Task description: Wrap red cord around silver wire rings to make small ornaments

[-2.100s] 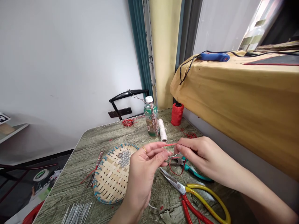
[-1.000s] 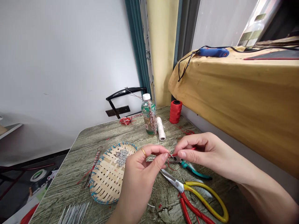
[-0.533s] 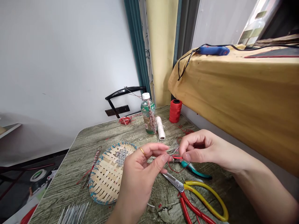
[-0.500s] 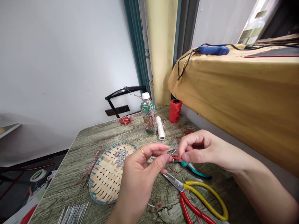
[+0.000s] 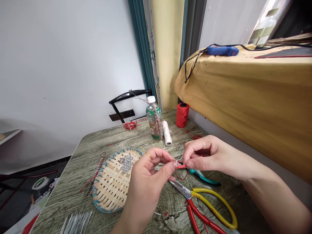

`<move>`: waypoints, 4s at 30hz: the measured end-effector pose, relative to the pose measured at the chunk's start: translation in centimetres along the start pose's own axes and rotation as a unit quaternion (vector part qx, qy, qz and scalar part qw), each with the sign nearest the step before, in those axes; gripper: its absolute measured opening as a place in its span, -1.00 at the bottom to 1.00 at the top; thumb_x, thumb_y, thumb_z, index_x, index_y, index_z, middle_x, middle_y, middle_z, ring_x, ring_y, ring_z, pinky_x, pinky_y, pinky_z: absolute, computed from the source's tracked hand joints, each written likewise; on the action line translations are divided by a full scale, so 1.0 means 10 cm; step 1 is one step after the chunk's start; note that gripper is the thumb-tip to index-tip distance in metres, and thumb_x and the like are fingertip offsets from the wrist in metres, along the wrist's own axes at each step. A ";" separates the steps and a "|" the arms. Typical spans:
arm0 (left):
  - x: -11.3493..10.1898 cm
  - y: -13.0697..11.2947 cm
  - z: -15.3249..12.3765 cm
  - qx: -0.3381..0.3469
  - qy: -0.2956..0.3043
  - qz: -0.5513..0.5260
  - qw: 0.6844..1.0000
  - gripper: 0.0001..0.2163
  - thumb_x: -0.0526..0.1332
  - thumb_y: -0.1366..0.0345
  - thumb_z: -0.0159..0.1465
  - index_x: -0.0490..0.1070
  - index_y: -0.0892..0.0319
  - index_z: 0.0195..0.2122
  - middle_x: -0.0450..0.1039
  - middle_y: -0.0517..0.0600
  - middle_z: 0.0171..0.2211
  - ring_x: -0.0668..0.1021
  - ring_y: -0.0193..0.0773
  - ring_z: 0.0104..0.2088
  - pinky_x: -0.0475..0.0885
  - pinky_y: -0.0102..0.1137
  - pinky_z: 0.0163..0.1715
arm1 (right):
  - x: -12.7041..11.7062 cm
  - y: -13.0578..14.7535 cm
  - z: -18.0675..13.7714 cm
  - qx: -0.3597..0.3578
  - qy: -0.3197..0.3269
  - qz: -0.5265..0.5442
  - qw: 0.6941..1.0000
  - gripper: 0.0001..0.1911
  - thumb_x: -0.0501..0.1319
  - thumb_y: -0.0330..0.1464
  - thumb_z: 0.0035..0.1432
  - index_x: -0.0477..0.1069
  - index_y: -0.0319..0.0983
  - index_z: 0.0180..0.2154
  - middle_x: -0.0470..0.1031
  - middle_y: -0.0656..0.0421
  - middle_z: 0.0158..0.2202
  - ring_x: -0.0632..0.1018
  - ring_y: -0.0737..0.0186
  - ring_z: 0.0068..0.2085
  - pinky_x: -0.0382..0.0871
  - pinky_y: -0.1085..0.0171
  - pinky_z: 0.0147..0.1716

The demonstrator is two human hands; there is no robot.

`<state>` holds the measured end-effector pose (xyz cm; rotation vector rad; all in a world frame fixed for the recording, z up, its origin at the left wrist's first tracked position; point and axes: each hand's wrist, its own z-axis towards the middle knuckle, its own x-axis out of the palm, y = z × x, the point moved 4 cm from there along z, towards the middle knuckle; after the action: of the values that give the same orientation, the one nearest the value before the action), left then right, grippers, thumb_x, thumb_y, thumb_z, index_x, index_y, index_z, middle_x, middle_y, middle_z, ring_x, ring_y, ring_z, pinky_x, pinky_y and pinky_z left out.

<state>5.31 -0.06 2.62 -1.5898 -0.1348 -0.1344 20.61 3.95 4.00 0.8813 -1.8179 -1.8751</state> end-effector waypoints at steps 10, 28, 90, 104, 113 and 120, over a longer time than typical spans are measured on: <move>-0.02 -0.01 -0.01 0.016 -0.006 0.015 1.000 -0.95 0.29 0.42 0.11 0.48 0.14 -0.45 0.48 -0.11 -0.48 0.51 -0.39 -0.44 0.46 -0.58 -0.52 | -0.05 0.00 -0.01 0.021 -0.055 -0.080 0.995 -0.84 0.18 -0.35 0.10 0.40 -0.30 -0.47 0.26 0.29 -0.58 0.23 0.42 -0.53 0.11 0.39 -0.54; -0.01 0.00 0.00 0.007 -0.013 0.028 0.999 -0.94 0.28 0.43 0.11 0.49 0.14 -0.44 0.49 -0.11 -0.47 0.50 -0.40 -0.47 0.47 -0.58 -0.51 | -0.03 0.01 -0.01 0.021 -0.041 -0.017 0.999 -0.77 0.23 -0.24 0.09 0.44 -0.28 -0.45 0.29 0.29 -0.57 0.23 0.43 -0.52 0.07 0.37 -0.54; 0.01 -0.02 0.04 -0.066 0.080 -0.116 0.988 -0.94 0.35 0.48 0.05 0.56 0.21 -0.52 0.51 -0.09 -0.53 0.47 -0.48 -0.54 0.43 -0.64 -0.57 | -0.05 0.17 -0.09 -0.113 -0.114 -0.178 0.971 -0.84 0.22 -0.33 0.14 0.47 -0.27 -0.42 0.32 0.24 -0.48 0.33 0.40 -0.47 0.21 0.38 -0.52; 0.03 0.08 0.06 -0.163 0.125 -0.056 0.977 -0.89 0.37 0.57 -0.05 0.56 0.25 -0.53 0.49 -0.11 -0.59 0.42 -0.50 -0.56 0.29 -0.60 -0.53 | 0.14 0.25 -0.11 -0.310 -0.118 -0.287 0.899 -0.90 0.19 -0.46 0.17 0.49 -0.25 -0.34 0.31 0.19 -0.36 0.41 0.38 -0.33 0.33 0.37 -0.36; 0.03 0.07 0.05 -0.153 0.120 -0.076 0.978 -0.94 0.37 0.49 0.01 0.54 0.24 -0.55 0.50 -0.09 -0.59 0.44 -0.49 -0.54 0.30 -0.60 -0.50 | 0.08 0.21 -0.10 -0.226 -0.232 -0.236 0.916 -0.95 0.27 -0.40 0.09 0.44 -0.22 -0.33 0.32 0.19 -0.28 0.35 0.41 -0.42 0.28 0.37 -0.48; 0.03 0.05 0.07 -0.143 0.117 -0.126 0.975 -0.87 0.36 0.53 0.02 0.46 0.22 -0.55 0.46 -0.16 -0.60 0.42 -0.54 -0.57 0.27 -0.65 -0.57 | 0.11 0.19 -0.08 -0.108 -0.070 -0.194 0.973 -0.89 0.23 -0.33 0.14 0.50 -0.23 -0.38 0.42 0.23 -0.42 0.42 0.36 -0.40 0.27 0.35 -0.42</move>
<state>5.65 0.63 2.12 -1.8239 -0.1373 -0.5597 20.10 2.47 5.74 1.1077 -1.5571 -2.3782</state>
